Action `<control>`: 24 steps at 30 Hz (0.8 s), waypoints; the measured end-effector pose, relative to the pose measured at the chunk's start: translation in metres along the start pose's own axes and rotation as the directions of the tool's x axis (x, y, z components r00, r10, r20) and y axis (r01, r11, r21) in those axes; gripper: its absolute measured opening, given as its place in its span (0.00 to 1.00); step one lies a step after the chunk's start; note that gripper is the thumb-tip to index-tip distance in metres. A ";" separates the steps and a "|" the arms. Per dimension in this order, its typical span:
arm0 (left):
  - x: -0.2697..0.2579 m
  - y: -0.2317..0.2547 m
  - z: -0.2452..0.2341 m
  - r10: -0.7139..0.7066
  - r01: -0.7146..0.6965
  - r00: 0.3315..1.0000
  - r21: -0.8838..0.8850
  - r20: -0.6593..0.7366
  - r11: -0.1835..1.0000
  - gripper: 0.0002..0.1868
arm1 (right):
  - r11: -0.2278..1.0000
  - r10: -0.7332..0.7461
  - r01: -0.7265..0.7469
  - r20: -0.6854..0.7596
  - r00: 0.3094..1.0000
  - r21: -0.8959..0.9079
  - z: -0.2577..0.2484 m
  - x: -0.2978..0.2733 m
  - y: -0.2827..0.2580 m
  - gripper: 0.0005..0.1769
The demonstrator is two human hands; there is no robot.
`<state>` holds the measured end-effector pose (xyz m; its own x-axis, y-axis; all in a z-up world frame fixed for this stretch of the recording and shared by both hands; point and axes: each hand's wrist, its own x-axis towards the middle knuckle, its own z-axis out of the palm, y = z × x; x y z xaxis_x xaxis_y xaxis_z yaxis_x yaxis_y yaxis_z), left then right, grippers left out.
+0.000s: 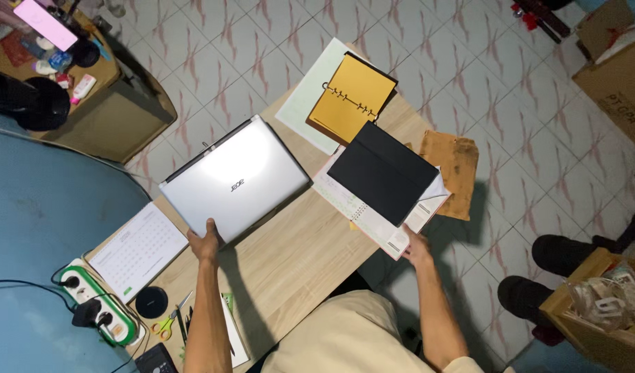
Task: The person organizes a cluttered desk by coiling a white cable and placing it into a drawer. They then move a laptop and a black folder to clear space, followed by picking up and arranging several pens, a ruler, and a protractor. Finally, they place a calculator and other stationery items into the drawer.
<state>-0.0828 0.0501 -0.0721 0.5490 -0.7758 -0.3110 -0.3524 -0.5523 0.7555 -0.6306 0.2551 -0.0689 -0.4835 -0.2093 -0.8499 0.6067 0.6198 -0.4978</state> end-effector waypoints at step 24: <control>-0.009 -0.011 0.020 -0.052 0.053 0.998 0.051 -0.028 0.997 0.48 | 0.958 -0.219 0.241 0.145 0.965 -0.153 -0.038 -0.008 0.009 0.26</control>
<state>-0.0988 0.0567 -0.0888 0.5879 -0.7370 -0.3335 -0.3604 -0.6077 0.7077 -0.6455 0.2909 -0.0600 -0.5082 -0.4476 -0.7358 0.3682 0.6594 -0.6554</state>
